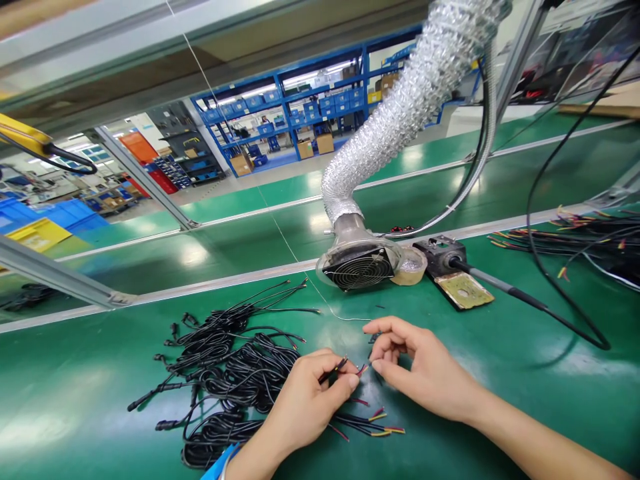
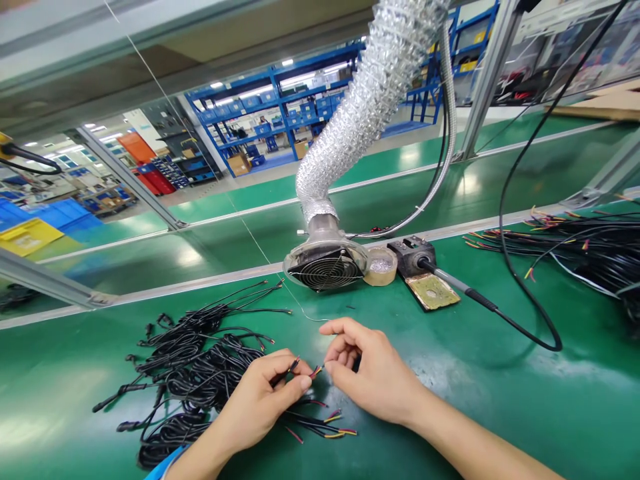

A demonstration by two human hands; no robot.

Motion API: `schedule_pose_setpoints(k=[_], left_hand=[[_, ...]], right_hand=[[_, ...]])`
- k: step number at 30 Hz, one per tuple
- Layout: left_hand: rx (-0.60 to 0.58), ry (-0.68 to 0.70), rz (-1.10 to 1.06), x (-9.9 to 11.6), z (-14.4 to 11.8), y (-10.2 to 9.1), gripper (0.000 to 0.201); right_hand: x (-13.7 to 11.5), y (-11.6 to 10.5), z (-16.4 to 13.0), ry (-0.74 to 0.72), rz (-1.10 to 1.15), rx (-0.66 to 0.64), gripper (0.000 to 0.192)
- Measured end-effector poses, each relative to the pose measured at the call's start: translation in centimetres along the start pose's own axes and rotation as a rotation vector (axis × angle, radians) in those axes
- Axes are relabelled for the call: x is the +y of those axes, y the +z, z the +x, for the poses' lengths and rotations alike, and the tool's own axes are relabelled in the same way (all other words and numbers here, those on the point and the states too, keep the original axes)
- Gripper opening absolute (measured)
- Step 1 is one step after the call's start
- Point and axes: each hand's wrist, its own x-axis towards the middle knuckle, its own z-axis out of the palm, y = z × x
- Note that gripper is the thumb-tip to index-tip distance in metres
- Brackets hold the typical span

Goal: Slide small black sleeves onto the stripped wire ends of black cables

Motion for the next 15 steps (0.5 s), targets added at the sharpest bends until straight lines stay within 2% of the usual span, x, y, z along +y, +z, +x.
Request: schedule_pose_setpoints(k=[15], left_hand=[[0.006,0.004,0.019,0.02,-0.22,-0.03,0.019]], right_hand=[[0.01,0.06,0.01,-0.049,-0.048,0.000,0.031]])
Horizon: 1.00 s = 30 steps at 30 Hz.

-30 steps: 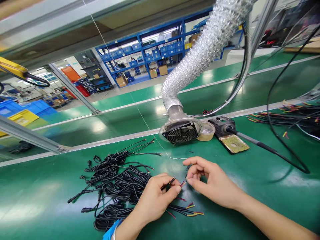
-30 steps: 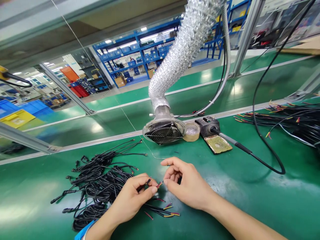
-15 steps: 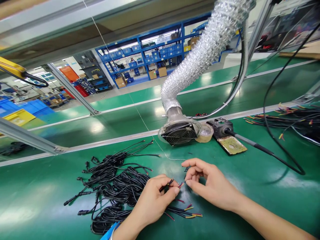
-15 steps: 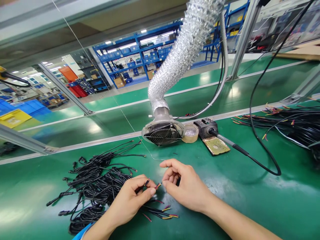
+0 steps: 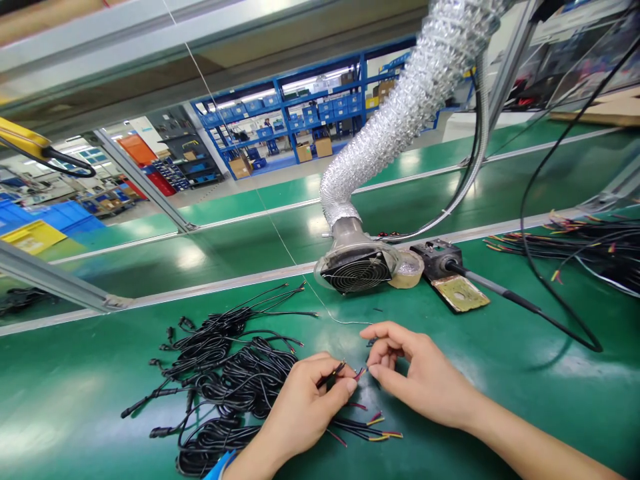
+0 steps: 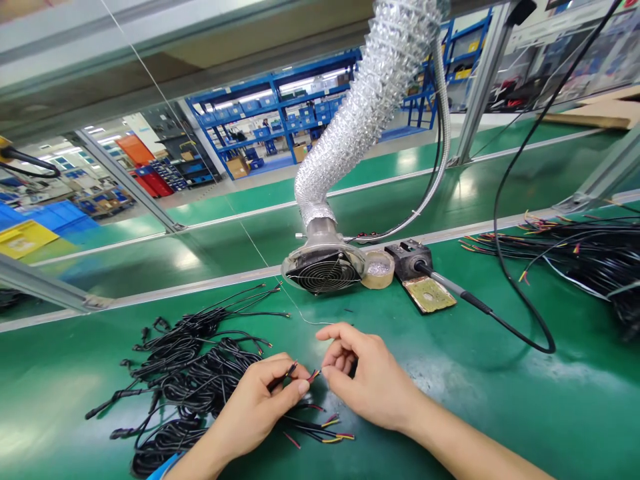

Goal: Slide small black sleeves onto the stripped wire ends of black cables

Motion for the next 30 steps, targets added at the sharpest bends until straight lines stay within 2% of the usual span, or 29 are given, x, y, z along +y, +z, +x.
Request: schedule_pose_setpoints(k=[18,22,27,30], left_hand=[[-0.002,0.006,0.008,0.2,-0.1,0.0,0.020],[-0.002,0.009,0.008,0.2,-0.2,0.1,0.019],[-0.049,-0.038,-0.244,0.0,-0.1,0.5,0.012],[-0.047,-0.059,-0.332,-0.2,0.0,0.5,0.014]], right_hand=[[-0.4,-0.2,-0.1,0.002,-0.026,-0.008,0.031],[-0.4,0.3,-0.2,0.019,-0.031,-0.023,0.033],[0.0,1.6,-0.1,0.005,-0.048,-0.088,0.033],[0.0,0.7,0.2,-0.014,-0.124,-0.083,0.029]])
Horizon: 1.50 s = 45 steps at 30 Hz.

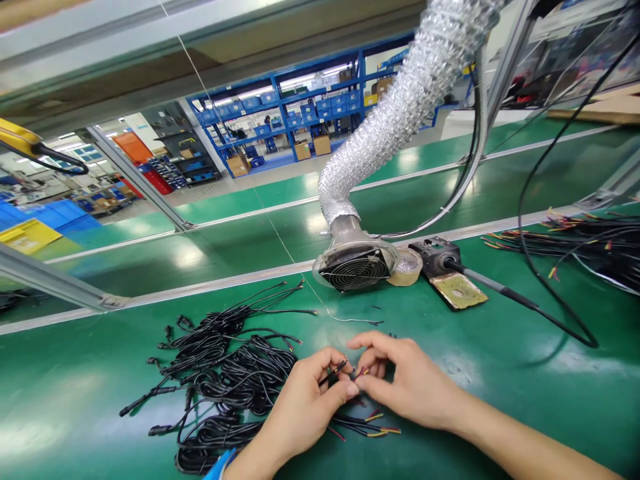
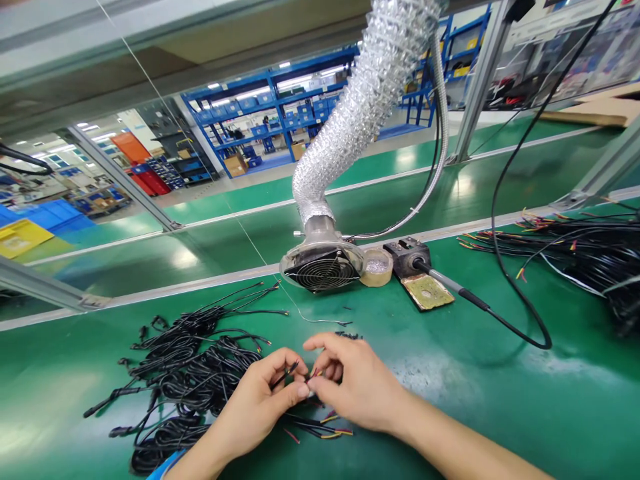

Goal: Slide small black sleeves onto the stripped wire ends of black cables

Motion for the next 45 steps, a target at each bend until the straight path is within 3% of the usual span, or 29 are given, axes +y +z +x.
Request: schedule_pose_setpoints(k=[3,5,11,13,18,22,31,36,40,43,45], left_hand=[[0.023,-0.006,0.012,-0.2,0.1,-0.3,0.016],[0.030,-0.014,0.024,-0.3,0.1,-0.4,0.017],[0.049,-0.004,-0.034,-0.7,0.2,-0.5,0.018],[0.055,-0.001,-0.049,-0.7,0.3,-0.5,0.020],[0.028,0.003,-0.120,-0.9,0.4,-0.5,0.025],[0.030,0.001,-0.133,-1.0,0.4,-0.4,0.024],[0.034,-0.004,-0.099,-1.1,0.5,-0.3,0.023],[0.032,-0.015,-0.071,-0.9,0.2,-0.1,0.019],[0.022,-0.006,-0.060,-0.7,0.2,0.1,0.014],[0.019,-0.005,-0.110,-0.7,0.3,0.1,0.015],[0.029,-0.013,-0.132,-0.9,0.5,0.0,0.015]], right_hand=[[0.2,-1.4,-0.1,-0.012,-0.318,0.051,0.006],[0.5,-1.4,-0.3,-0.027,-0.555,0.014,0.008],[1.5,1.6,-0.7,-0.017,-0.973,-0.122,0.012],[1.6,1.4,-0.8,-0.059,-0.938,-0.133,0.014],[0.1,-0.7,-0.8,-0.106,-0.408,-0.018,0.014],[-0.8,-0.8,-0.8,-0.191,-0.205,0.041,0.019],[-0.1,0.1,-1.1,-0.181,-0.141,0.251,0.014],[-0.1,0.7,-1.0,-0.198,-0.145,0.236,0.015],[-0.2,1.4,-0.9,-0.140,-0.081,0.130,0.020],[0.0,0.6,-0.5,-0.110,-0.103,0.060,0.025],[0.4,-0.4,0.1,-0.170,-0.242,0.078,0.023]])
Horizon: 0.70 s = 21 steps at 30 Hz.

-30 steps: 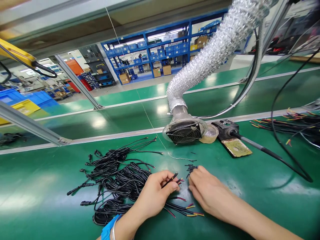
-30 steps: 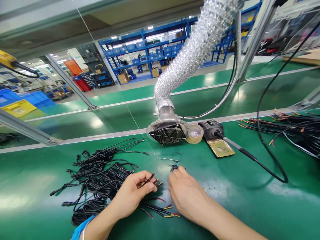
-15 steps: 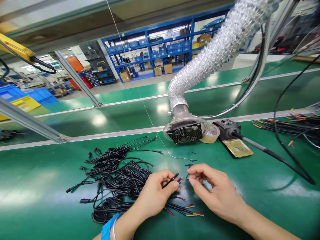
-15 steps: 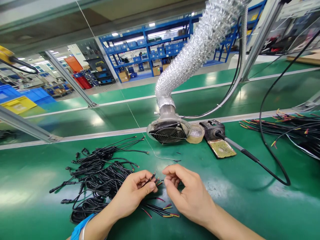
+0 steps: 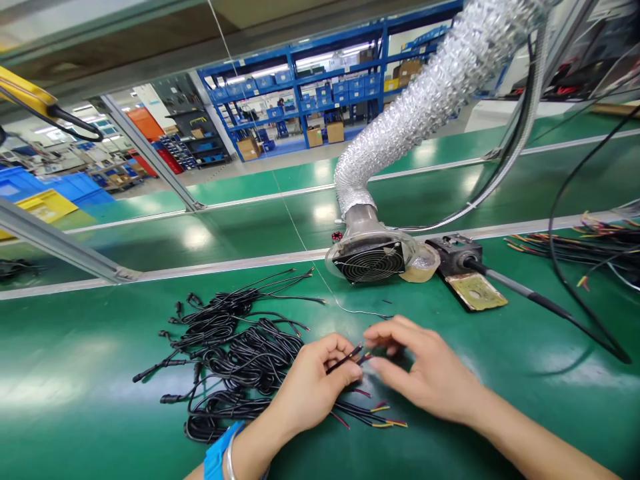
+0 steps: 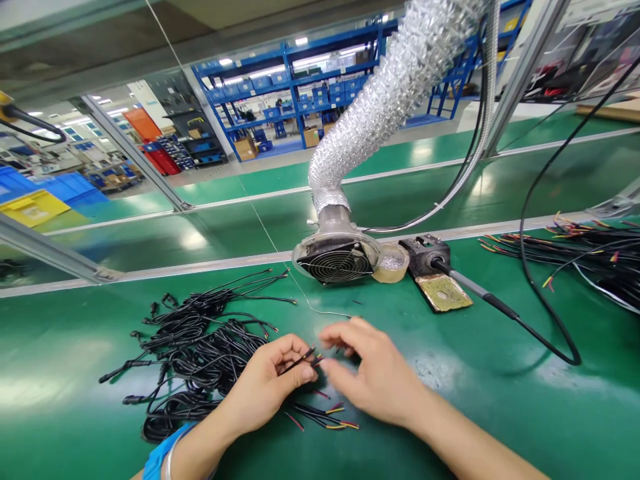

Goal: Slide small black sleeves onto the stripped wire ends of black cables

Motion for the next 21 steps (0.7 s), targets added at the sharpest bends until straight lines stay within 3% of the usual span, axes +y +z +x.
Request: schedule_pose_setpoints(k=[5,9,12,17,21], left_hand=[[0.012,-0.002,-0.021,-0.2,0.1,-0.3,0.016],[0.011,0.006,-0.008,-0.1,0.0,-0.4,0.015],[0.006,0.004,-0.020,-0.2,0.0,-0.5,0.016],[-0.009,0.000,-0.063,-0.6,0.1,-0.3,0.017],[-0.006,-0.019,-0.054,-0.7,0.0,-0.1,0.017]], right_hand=[[2.1,0.0,1.1,-0.150,-0.484,-0.079,0.009],[2.6,1.5,1.3,-0.169,-0.624,-0.149,0.017],[2.2,1.3,1.3,-0.198,-0.559,-0.128,0.020],[0.7,-0.8,0.6,-0.101,-0.138,-0.040,0.016],[-0.1,-1.1,0.1,-0.176,-0.020,-0.007,0.018]])
